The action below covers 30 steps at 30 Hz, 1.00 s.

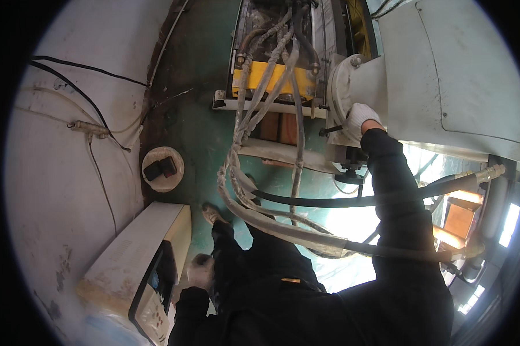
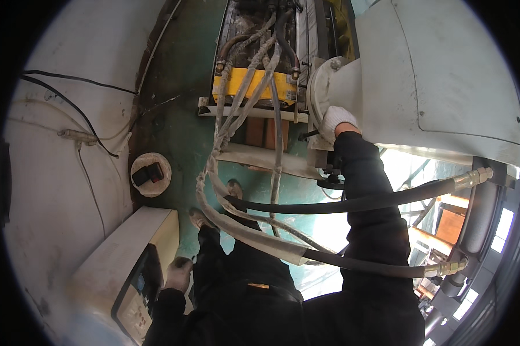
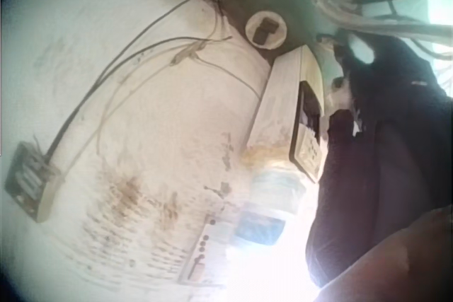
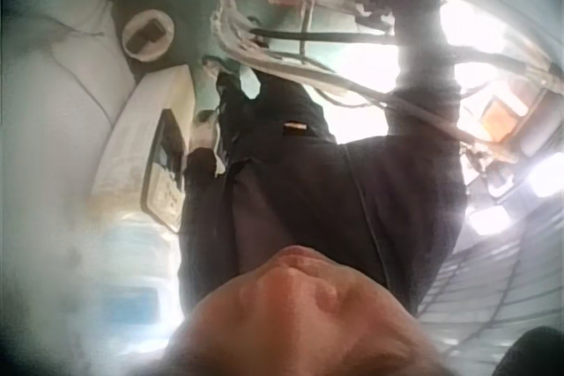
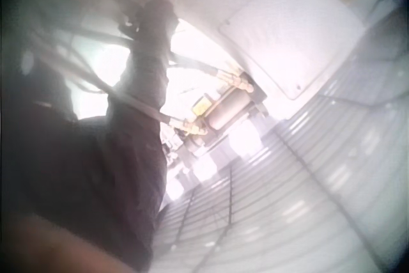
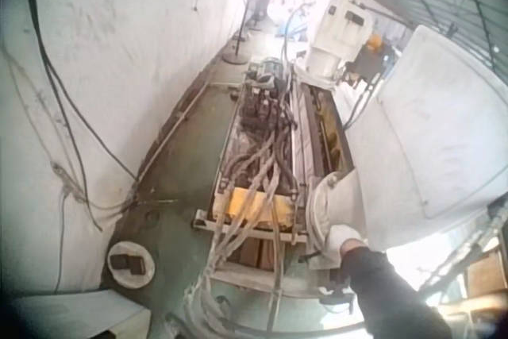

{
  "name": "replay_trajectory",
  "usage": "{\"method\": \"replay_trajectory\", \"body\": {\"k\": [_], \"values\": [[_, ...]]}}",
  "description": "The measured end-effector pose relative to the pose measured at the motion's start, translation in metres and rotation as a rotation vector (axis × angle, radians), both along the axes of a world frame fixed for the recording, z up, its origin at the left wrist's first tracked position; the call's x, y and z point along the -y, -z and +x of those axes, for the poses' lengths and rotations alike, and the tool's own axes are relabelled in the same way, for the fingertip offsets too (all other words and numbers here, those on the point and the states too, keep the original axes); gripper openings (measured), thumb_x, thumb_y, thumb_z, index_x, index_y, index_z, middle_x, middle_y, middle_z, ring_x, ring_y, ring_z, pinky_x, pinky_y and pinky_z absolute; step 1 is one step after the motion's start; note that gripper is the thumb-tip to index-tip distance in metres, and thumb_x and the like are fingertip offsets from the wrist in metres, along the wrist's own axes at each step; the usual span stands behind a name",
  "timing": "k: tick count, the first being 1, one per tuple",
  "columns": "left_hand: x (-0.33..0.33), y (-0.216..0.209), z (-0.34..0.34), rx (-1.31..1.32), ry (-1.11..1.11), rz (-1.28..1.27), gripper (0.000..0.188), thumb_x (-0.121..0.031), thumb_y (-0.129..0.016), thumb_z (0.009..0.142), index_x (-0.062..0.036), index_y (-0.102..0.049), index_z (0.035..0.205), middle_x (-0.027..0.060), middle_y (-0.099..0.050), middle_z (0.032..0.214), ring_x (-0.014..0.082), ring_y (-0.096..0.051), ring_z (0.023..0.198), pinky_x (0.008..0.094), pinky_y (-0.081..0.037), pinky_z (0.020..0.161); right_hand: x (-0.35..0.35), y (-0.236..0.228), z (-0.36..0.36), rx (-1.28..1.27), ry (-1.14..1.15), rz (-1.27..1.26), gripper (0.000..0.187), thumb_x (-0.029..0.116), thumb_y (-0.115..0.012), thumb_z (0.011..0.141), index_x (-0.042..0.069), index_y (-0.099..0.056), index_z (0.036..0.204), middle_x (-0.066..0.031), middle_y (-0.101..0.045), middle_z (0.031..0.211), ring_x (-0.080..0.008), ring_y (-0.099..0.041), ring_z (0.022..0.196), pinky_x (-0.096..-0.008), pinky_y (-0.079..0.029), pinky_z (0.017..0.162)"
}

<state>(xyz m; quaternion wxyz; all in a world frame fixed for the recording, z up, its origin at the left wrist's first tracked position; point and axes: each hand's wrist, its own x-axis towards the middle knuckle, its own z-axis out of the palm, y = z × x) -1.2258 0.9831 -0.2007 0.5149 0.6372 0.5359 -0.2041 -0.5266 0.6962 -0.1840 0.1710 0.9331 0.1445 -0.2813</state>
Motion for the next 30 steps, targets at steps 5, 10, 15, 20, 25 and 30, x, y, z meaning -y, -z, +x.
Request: {"method": "replay_trajectory", "body": {"k": [5,10,15,20,25,30], "values": [[0.003,0.001,0.014,0.03,0.031,0.02,0.034,-0.027,-0.078,0.101,0.0035,-0.084,0.113,0.0213,-0.086,0.103,0.0318,-0.084,0.096,0.0418,-0.063,0.092,0.0,0.012,0.015,0.031,0.022,0.025,0.045,0.03,-0.075,0.101,0.008,-0.085,0.139,-0.0248,-0.077,0.149,-0.0477,-0.073,0.139,-0.0564,-0.061,0.114],[-0.01,-0.006,0.019,-0.022,0.101,-0.038,0.038,-0.027,-0.073,0.102,0.0052,-0.08,0.122,0.0204,-0.084,0.114,0.0298,-0.079,0.109,0.0409,-0.059,0.1,-0.011,0.053,0.052,-0.032,-0.023,-0.056,0.056,0.03,-0.083,0.096,0.005,-0.08,0.146,-0.0234,-0.074,0.156,-0.0468,-0.069,0.145,-0.0573,-0.058,0.119],[-0.018,-0.009,0.013,-0.054,0.1,-0.016,0.036,-0.026,-0.074,0.103,0.0034,-0.081,0.122,0.0226,-0.084,0.114,0.0341,-0.081,0.11,0.0431,-0.06,0.101,-0.013,0.052,0.039,-0.076,-0.071,-0.066,0.043,0.025,-0.08,0.097,0.007,-0.086,0.135,-0.0246,-0.078,0.146,-0.0473,-0.076,0.134,-0.056,-0.062,0.112],[-0.013,0.002,0.005,-0.076,0.173,0.012,0.034,-0.025,-0.074,0.102,0.006,-0.08,0.116,0.019,-0.084,0.106,0.0307,-0.079,0.1,0.0415,-0.061,0.096,0.03,0.026,-0.133,0.205,-0.07,0.143,0.025,0.023,-0.07,0.1,0.007,-0.089,0.104,-0.0222,-0.087,0.111,-0.0404,-0.086,0.103,-0.0525,-0.069,0.09],[-0.005,0.006,0.012,-0.025,0.239,-0.015,0.031,-0.029,-0.075,0.104,-0.0018,-0.082,0.116,0.0228,-0.084,0.115,0.0403,-0.082,0.109,0.0475,-0.063,0.099,0.047,0.129,-0.275,0.161,0.305,0.117,0.027,0.026,-0.053,0.115,0.003,-0.065,0.121,-0.0245,-0.083,0.095,-0.0455,-0.084,0.091,-0.0634,-0.064,0.081],[-0.016,-0.004,0.026,0.0,0.182,0.004,0.03,-0.022,-0.074,0.104,0.0041,-0.081,0.116,0.0234,-0.084,0.11,0.0362,-0.082,0.104,0.0442,-0.062,0.095,0.044,0.157,-0.292,0.159,0.408,0.301,0.032,0.028,-0.054,0.115,0.002,-0.062,0.133,-0.0296,-0.083,0.102,-0.0532,-0.081,0.095,-0.0665,-0.061,0.087]]}}
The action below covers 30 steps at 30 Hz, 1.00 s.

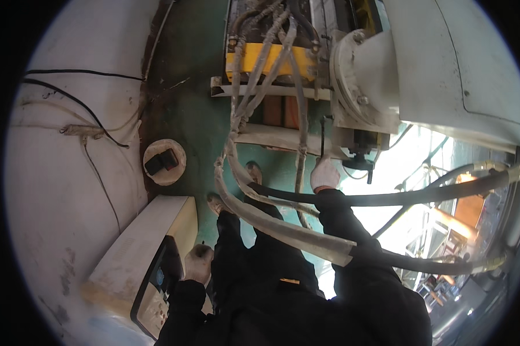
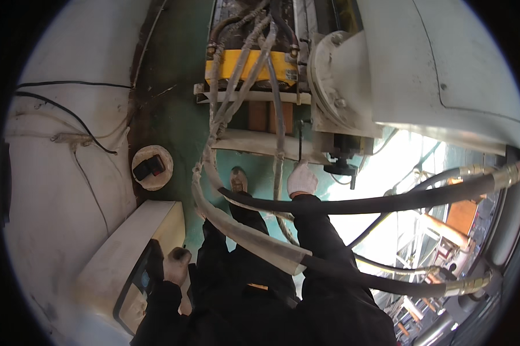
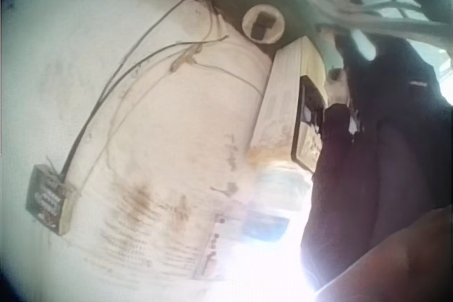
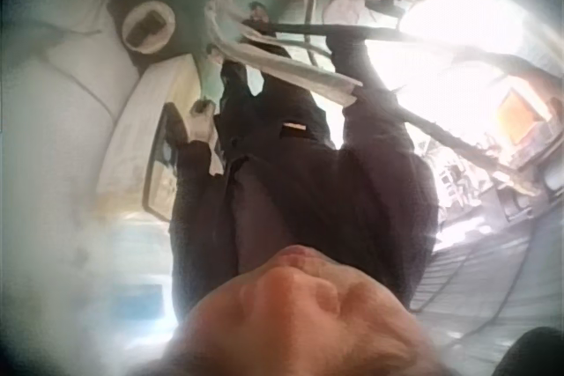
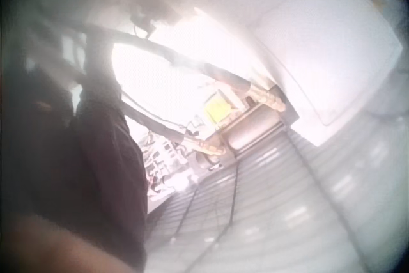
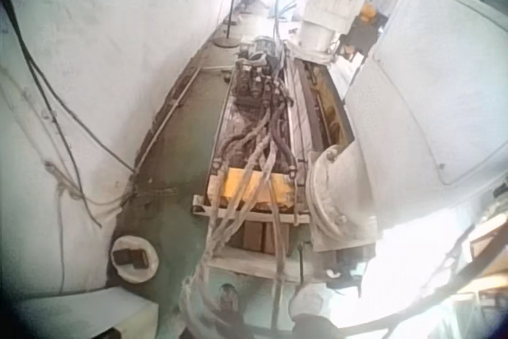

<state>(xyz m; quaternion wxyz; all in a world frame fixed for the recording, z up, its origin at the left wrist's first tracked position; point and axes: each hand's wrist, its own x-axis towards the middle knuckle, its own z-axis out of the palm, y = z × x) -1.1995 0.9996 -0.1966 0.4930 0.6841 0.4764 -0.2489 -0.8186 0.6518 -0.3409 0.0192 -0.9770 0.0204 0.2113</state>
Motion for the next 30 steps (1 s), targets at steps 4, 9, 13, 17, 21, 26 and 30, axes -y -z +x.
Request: {"method": "replay_trajectory", "body": {"k": [4,9,13,17,21,26,30], "values": [[-0.01,0.012,0.005,-0.011,0.023,-0.038,0.036,-0.024,-0.075,0.103,0.0058,-0.081,0.121,0.0238,-0.084,0.114,0.0358,-0.082,0.107,0.0445,-0.062,0.098,0.019,-0.096,0.006,0.153,0.044,0.078,0.033,0.034,-0.062,0.115,0.008,-0.076,0.129,-0.0296,-0.082,0.102,-0.0537,-0.08,0.099,-0.0658,-0.061,0.09],[-0.008,0.035,-0.005,0.028,0.0,-0.053,0.036,-0.023,-0.075,0.103,0.008,-0.078,0.12,0.0185,-0.084,0.112,0.0278,-0.079,0.108,0.0398,-0.059,0.099,0.014,-0.178,0.102,0.143,-0.15,-0.063,0.032,0.037,-0.068,0.107,0.014,-0.09,0.112,-0.0251,-0.084,0.107,-0.0485,-0.081,0.103,-0.0595,-0.064,0.094],[0.002,0.045,-0.012,0.044,-0.026,-0.052,0.038,-0.023,-0.075,0.102,0.0081,-0.078,0.123,0.0205,-0.083,0.114,0.0291,-0.079,0.108,0.0405,-0.059,0.099,-0.007,-0.183,0.155,0.013,-0.241,-0.201,0.038,0.04,-0.067,0.107,0.012,-0.091,0.114,-0.0265,-0.084,0.114,-0.0485,-0.08,0.11,-0.0576,-0.065,0.1],[0.01,0.044,-0.018,0.031,-0.019,-0.021,0.038,-0.033,-0.077,0.103,-0.0004,-0.082,0.122,0.0247,-0.084,0.119,0.0464,-0.08,0.115,0.0514,-0.062,0.101,-0.019,-0.178,0.164,-0.029,-0.276,-0.237,0.04,0.041,-0.067,0.108,0.01,-0.091,0.115,-0.0275,-0.084,0.115,-0.049,-0.08,0.112,-0.0578,-0.064,0.101],[0.011,0.037,-0.02,0.096,0.093,0.016,0.038,-0.036,-0.078,0.104,-0.0005,-0.081,0.117,0.0241,-0.084,0.113,0.0454,-0.081,0.11,0.0514,-0.062,0.098,-0.023,-0.177,0.162,-0.016,-0.255,-0.236,0.04,0.041,-0.068,0.107,0.009,-0.091,0.115,-0.0274,-0.084,0.116,-0.0495,-0.08,0.113,-0.0575,-0.064,0.102],[0.012,0.036,-0.02,0.028,-0.032,-0.023,0.04,-0.038,-0.077,0.104,-0.0004,-0.081,0.117,0.0239,-0.084,0.114,0.0442,-0.081,0.11,0.0504,-0.062,0.097,-0.02,-0.174,0.159,-0.016,-0.242,-0.204,0.04,0.042,-0.069,0.107,0.008,-0.09,0.114,-0.0281,-0.083,0.116,-0.0501,-0.079,0.113,-0.0579,-0.064,0.102],[0.013,0.044,-0.02,0.045,-0.001,0.013,0.04,-0.038,-0.077,0.103,-0.0002,-0.081,0.116,0.0243,-0.084,0.114,0.0449,-0.08,0.111,0.051,-0.062,0.097,-0.018,-0.168,0.164,-0.021,-0.253,-0.207,0.04,0.041,-0.068,0.107,0.008,-0.09,0.112,-0.0281,-0.083,0.116,-0.0496,-0.08,0.112,-0.0582,-0.064,0.102]]}}
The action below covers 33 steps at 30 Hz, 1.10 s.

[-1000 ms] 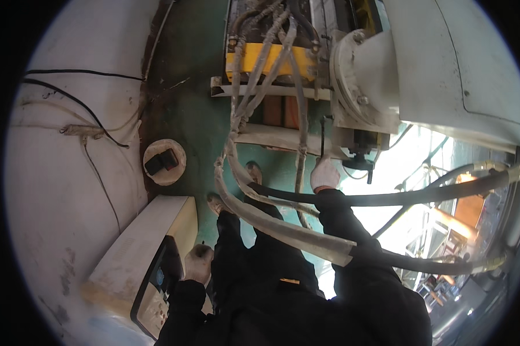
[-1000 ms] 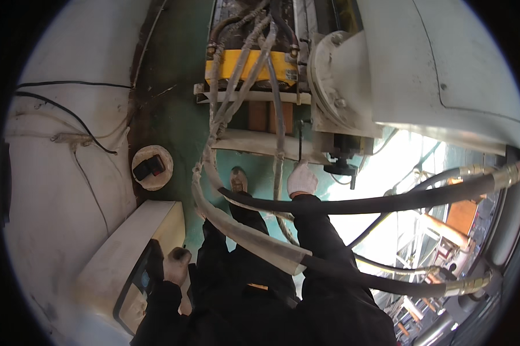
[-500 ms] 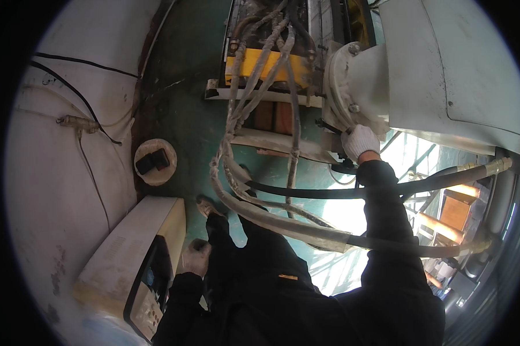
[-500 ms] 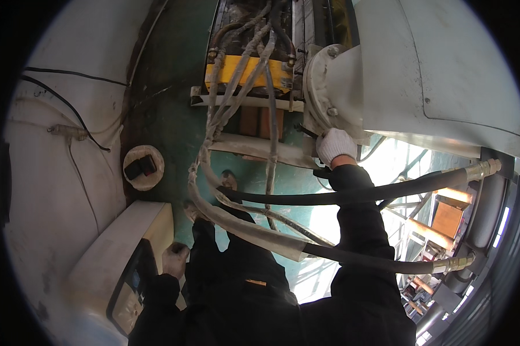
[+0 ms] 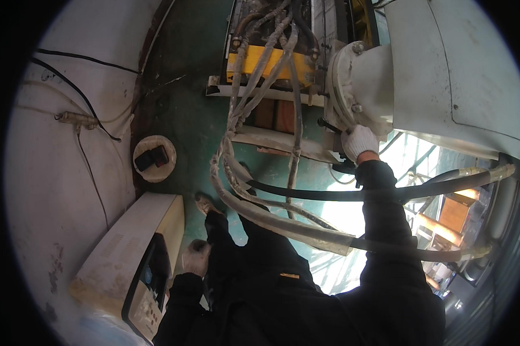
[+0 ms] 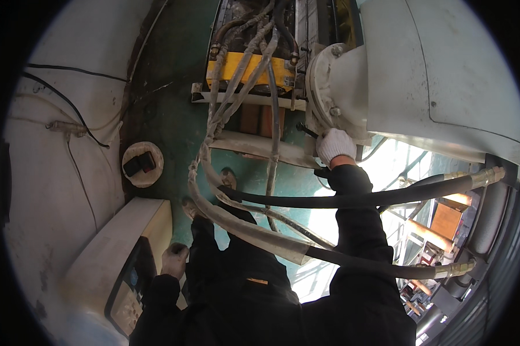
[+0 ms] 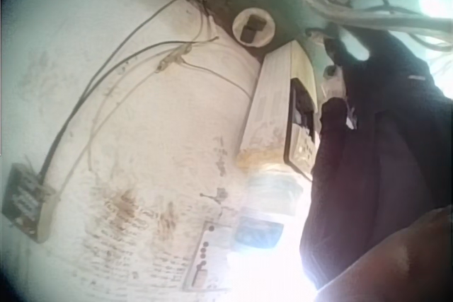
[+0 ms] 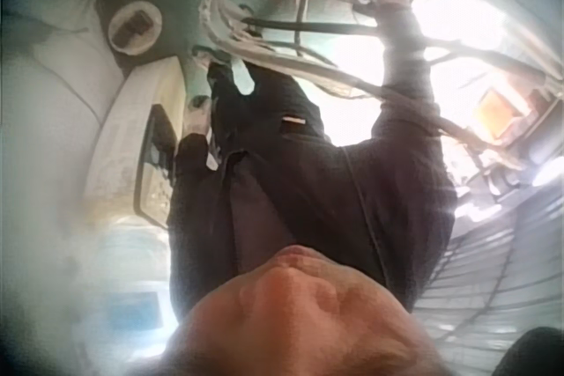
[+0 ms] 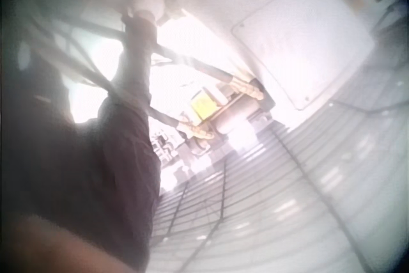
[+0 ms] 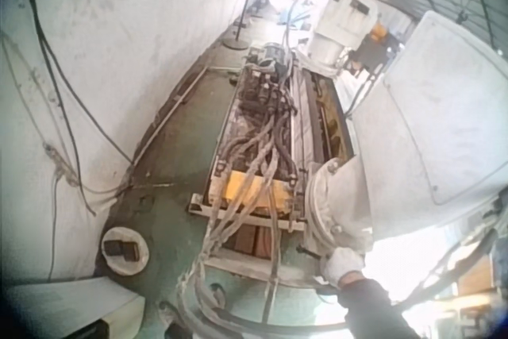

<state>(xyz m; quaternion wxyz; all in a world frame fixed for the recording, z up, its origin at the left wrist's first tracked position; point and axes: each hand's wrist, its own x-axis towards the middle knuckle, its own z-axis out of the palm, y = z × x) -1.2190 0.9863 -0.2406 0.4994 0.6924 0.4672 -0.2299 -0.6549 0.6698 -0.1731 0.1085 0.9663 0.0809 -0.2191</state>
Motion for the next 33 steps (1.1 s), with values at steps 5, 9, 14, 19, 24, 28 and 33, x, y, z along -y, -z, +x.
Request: {"method": "replay_trajectory", "body": {"k": [5,9,14,19,24,28,33], "values": [[0.0,0.003,0.004,0.039,-0.012,0.015,0.037,-0.036,-0.077,0.102,-0.0009,-0.082,0.115,0.025,-0.084,0.113,0.0463,-0.08,0.111,0.0514,-0.063,0.097,0.007,0.016,-0.023,0.043,-0.033,0.003,0.039,0.039,-0.065,0.109,0.008,-0.087,0.113,-0.0251,-0.085,0.109,-0.0483,-0.081,0.105,-0.0603,-0.064,0.095],[-0.001,-0.001,0.007,-0.039,0.004,-0.047,0.042,-0.028,-0.076,0.1,0.007,-0.079,0.123,0.0229,-0.083,0.116,0.0346,-0.08,0.111,0.0435,-0.06,0.101,0.017,0.062,-0.097,0.058,0.031,0.033,0.032,0.028,-0.055,0.113,0.002,-0.075,0.117,-0.0286,-0.083,0.1,-0.0475,-0.084,0.103,-0.0606,-0.066,0.087],[-0.002,-0.001,0.008,-0.036,0.113,0.034,0.037,-0.035,-0.078,0.103,-0.0002,-0.082,0.115,0.0241,-0.084,0.112,0.0459,-0.081,0.109,0.0513,-0.062,0.098,0.008,0.165,-0.152,-0.043,0.227,0.062,0.034,0.026,-0.05,0.115,-0.001,-0.067,0.127,-0.0318,-0.083,0.105,-0.0494,-0.083,0.105,-0.0638,-0.064,0.091],[-0.007,0.0,0.008,-0.047,0.019,-0.066,0.037,-0.031,-0.075,0.105,0.0022,-0.08,0.121,0.0235,-0.083,0.118,0.0406,-0.079,0.114,0.0488,-0.06,0.102,0.027,0.146,-0.164,0.087,0.349,0.189,0.031,0.032,-0.057,0.116,0.004,-0.071,0.122,-0.0292,-0.082,0.1,-0.0547,-0.079,0.099,-0.0657,-0.06,0.087],[-0.002,0.005,0.018,-0.009,0.086,0.001,0.039,-0.036,-0.075,0.105,-0.0012,-0.081,0.122,0.0247,-0.084,0.118,0.0464,-0.08,0.114,0.0538,-0.062,0.099,0.055,0.036,-0.125,0.304,0.203,0.242,0.036,0.041,-0.065,0.113,0.011,-0.083,0.103,-0.0254,-0.082,0.092,-0.0496,-0.081,0.093,-0.0617,-0.063,0.085],[0.003,0.004,0.033,-0.005,0.083,-0.015,0.04,-0.038,-0.074,0.104,-0.003,-0.083,0.122,0.0254,-0.084,0.118,0.0474,-0.08,0.115,0.0536,-0.063,0.099,0.037,-0.004,-0.055,0.136,0.082,0.145,0.038,0.041,-0.066,0.11,0.009,-0.087,0.106,-0.0256,-0.083,0.102,-0.0491,-0.08,0.101,-0.06,-0.063,0.092],[0.006,-0.009,0.041,0.014,0.07,-0.022,0.039,-0.038,-0.073,0.104,-0.004,-0.083,0.121,0.0262,-0.083,0.118,0.0477,-0.079,0.116,0.0525,-0.063,0.099,0.01,-0.006,-0.021,0.085,-0.072,0.046,0.04,0.041,-0.065,0.109,0.008,-0.088,0.106,-0.0261,-0.084,0.107,-0.0483,-0.08,0.106,-0.0591,-0.063,0.096]]}}
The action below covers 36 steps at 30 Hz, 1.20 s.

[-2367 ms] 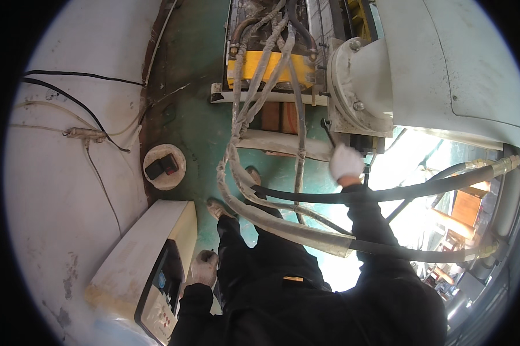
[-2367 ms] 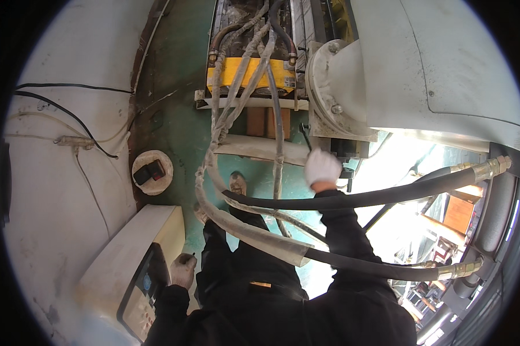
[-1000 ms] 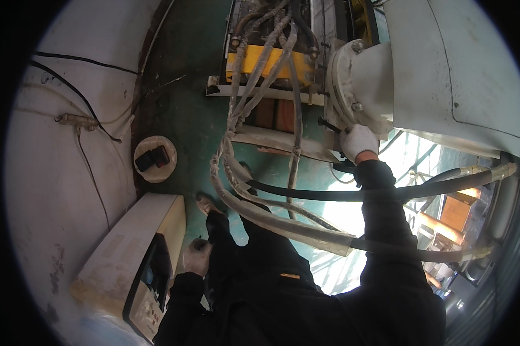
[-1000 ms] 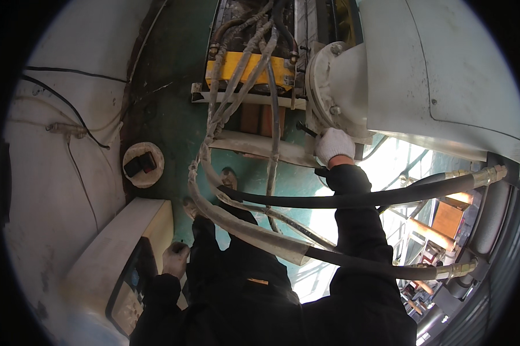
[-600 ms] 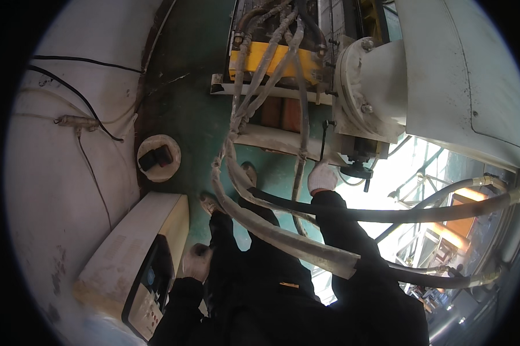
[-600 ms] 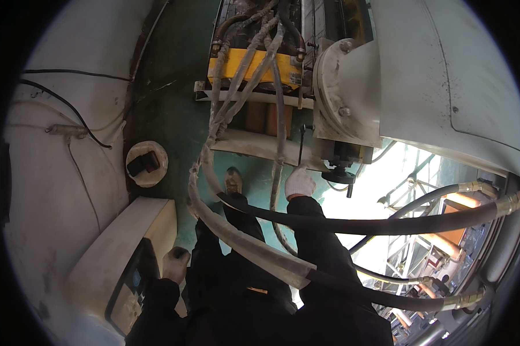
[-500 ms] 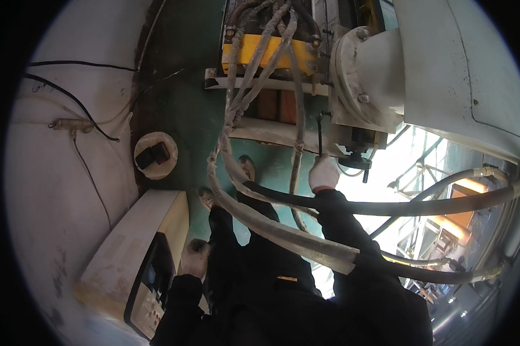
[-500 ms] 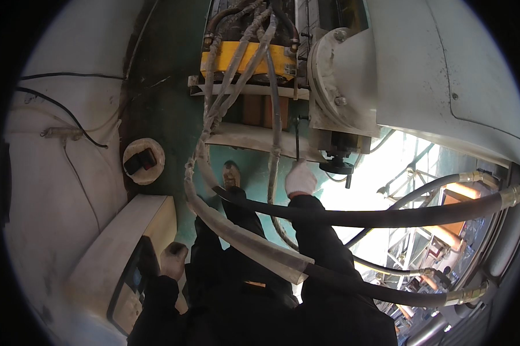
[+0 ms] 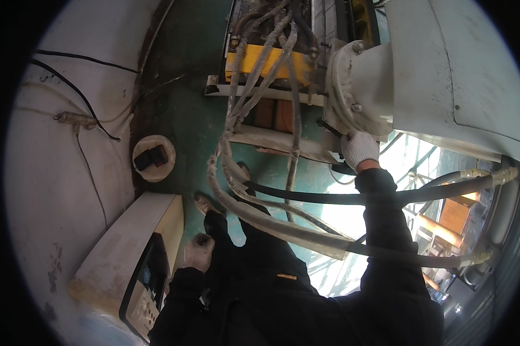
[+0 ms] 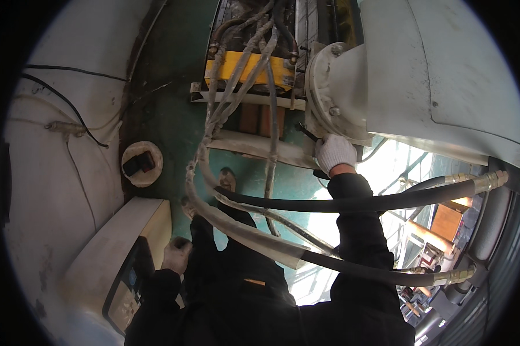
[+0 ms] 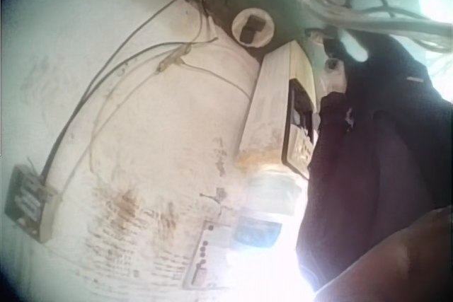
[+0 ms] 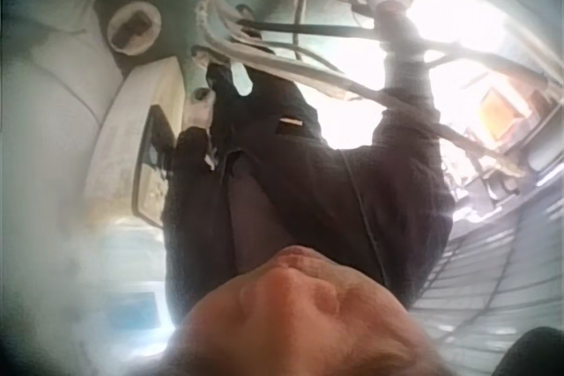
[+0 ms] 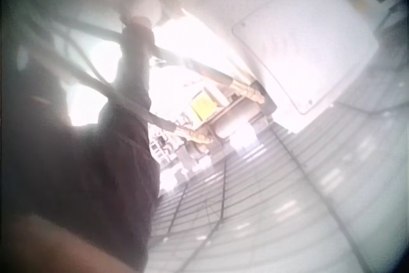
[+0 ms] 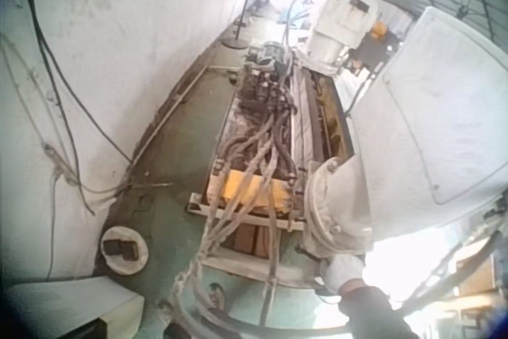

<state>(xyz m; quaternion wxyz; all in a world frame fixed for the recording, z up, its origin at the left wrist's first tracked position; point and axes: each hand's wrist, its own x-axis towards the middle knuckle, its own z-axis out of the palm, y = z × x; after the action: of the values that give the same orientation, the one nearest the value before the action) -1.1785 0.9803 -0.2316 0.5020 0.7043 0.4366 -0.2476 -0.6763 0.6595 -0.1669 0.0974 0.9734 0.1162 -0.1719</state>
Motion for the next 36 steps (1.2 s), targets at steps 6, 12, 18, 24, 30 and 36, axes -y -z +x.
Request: {"method": "replay_trajectory", "body": {"k": [6,12,18,24,30,36], "values": [[-0.006,-0.009,-0.01,-0.027,-0.006,0.024,0.039,-0.036,-0.076,0.103,-0.0027,-0.083,0.122,0.0252,-0.084,0.116,0.047,-0.08,0.115,0.0522,-0.063,0.099,-0.004,0.016,0.001,-0.009,0.009,-0.044,0.039,0.039,-0.064,0.109,0.007,-0.087,0.108,-0.0261,-0.084,0.107,-0.049,-0.08,0.105,-0.0608,-0.063,0.095],[-0.009,-0.009,-0.013,-0.187,-0.023,-0.06,0.045,-0.031,-0.073,0.106,0.0038,-0.077,0.135,0.0266,-0.08,0.133,0.0426,-0.077,0.124,0.0478,-0.059,0.109,0.022,0.077,-0.074,0.132,0.058,0.071,0.02,0.024,-0.063,0.107,0.006,-0.072,0.105,-0.0247,-0.081,0.089,-0.049,-0.081,0.085,-0.0626,-0.064,0.079],[-0.004,0.006,-0.028,-0.091,-0.036,0.032,0.038,-0.036,-0.078,0.102,-0.0012,-0.083,0.118,0.025,-0.084,0.115,0.0457,-0.081,0.111,0.0508,-0.063,0.1,0.008,0.192,-0.156,-0.083,0.393,0.128,0.042,0.037,-0.046,0.121,0.002,-0.061,0.137,-0.0339,-0.081,0.103,-0.0558,-0.08,0.105,-0.0685,-0.06,0.094],[-0.011,0.024,-0.03,-0.032,-0.019,-0.002,0.04,-0.036,-0.076,0.103,-0.0007,-0.082,0.12,0.0254,-0.084,0.118,0.0452,-0.08,0.116,0.0498,-0.062,0.1,0.048,0.1,-0.147,0.099,0.415,0.266,0.028,0.033,-0.062,0.115,0.007,-0.071,0.121,-0.0301,-0.081,0.097,-0.0546,-0.079,0.097,-0.0647,-0.061,0.087],[-0.006,0.016,-0.003,0.0,-0.003,0.012,0.041,-0.036,-0.073,0.104,-0.0002,-0.081,0.121,0.0253,-0.084,0.117,0.0458,-0.08,0.116,0.0494,-0.062,0.1,0.05,0.002,-0.055,0.126,0.214,0.208,0.043,0.045,-0.068,0.111,0.007,-0.085,0.103,-0.0251,-0.083,0.096,-0.0499,-0.08,0.096,-0.0596,-0.063,0.086],[-0.004,0.012,0.005,-0.005,-0.005,-0.02,0.041,-0.037,-0.073,0.103,-0.0012,-0.082,0.12,0.0261,-0.083,0.12,0.0459,-0.079,0.118,0.0509,-0.062,0.101,0.015,-0.016,-0.004,-0.04,0.143,0.071,0.045,0.045,-0.069,0.109,0.004,-0.088,0.113,-0.0301,-0.083,0.11,-0.0504,-0.079,0.109,-0.0577,-0.062,0.097]]}}
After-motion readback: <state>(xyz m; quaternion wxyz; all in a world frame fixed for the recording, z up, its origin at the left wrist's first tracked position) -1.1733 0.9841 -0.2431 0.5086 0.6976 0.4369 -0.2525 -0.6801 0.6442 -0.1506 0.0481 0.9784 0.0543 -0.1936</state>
